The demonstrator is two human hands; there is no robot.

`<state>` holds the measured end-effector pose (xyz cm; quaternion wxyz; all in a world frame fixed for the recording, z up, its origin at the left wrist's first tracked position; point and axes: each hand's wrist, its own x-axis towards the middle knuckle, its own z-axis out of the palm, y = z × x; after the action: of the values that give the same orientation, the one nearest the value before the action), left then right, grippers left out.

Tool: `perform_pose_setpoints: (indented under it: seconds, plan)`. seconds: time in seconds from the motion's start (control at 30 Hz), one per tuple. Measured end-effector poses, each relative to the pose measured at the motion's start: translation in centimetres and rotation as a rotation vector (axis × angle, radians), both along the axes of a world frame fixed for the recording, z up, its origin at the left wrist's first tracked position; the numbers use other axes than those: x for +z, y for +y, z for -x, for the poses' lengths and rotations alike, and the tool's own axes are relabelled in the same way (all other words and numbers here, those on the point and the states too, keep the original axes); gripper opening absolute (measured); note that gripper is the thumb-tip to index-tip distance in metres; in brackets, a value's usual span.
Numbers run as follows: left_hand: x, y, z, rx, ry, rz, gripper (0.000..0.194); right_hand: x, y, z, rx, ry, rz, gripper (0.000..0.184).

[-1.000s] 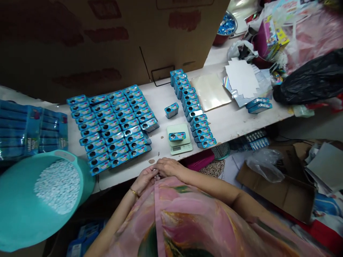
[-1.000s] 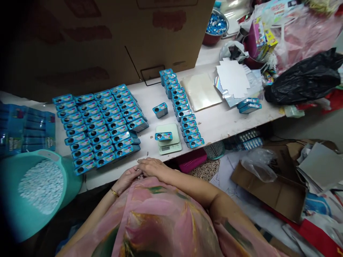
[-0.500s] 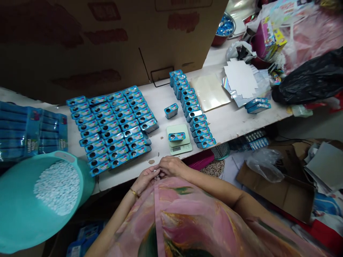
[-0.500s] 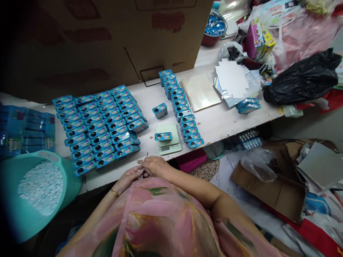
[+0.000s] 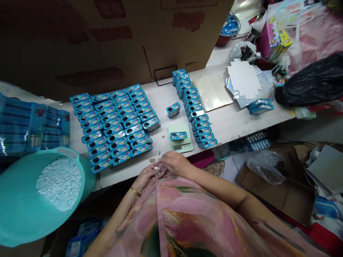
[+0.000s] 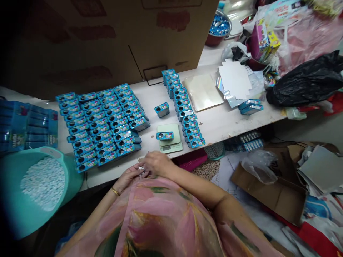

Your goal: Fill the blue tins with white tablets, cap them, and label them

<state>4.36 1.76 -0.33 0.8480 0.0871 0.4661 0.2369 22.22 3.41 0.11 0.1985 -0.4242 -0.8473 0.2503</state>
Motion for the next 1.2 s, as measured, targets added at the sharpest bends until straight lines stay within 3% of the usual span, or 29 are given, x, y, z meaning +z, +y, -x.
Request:
perform_pose_setpoints:
  seconds: [0.1,0.3,0.47,0.67,0.77,0.87,1.03,1.2]
  plan:
    - [-0.1,-0.1,-0.1,-0.017,-0.020,-0.036,0.043,-0.3,-1.0,2.2,0.220,-0.057,0.115,0.021]
    - [0.3,-0.1,-0.2,-0.068,-0.031,-0.055,0.045,-0.3,0.0,2.4,0.188,-0.073,0.289,0.017]
    - [0.9,0.1,-0.6,-0.076,0.041,-0.087,0.027,-0.1,0.2,2.7,0.164,-0.118,0.253,0.019]
    - [0.9,0.6,-1.2,-0.057,0.036,-0.041,0.026,-0.9,-0.1,3.0,0.105,-0.093,0.143,0.013]
    - [0.8,1.0,-1.2,0.015,0.007,-0.016,0.030,-0.2,0.4,1.6,0.000,0.101,0.089,0.011]
    - [0.8,1.7,-0.5,0.082,0.049,0.003,0.031,0.9,2.0,-0.7,-0.201,0.260,0.015,0.014]
    - [0.6,2.4,1.3,0.252,0.131,-0.021,0.027,0.9,4.7,-4.4,-0.379,0.215,-0.069,0.013]
    - [0.9,2.8,4.4,0.473,0.274,-0.020,0.028,-0.2,4.2,-7.2,-0.540,0.211,-0.049,0.015]
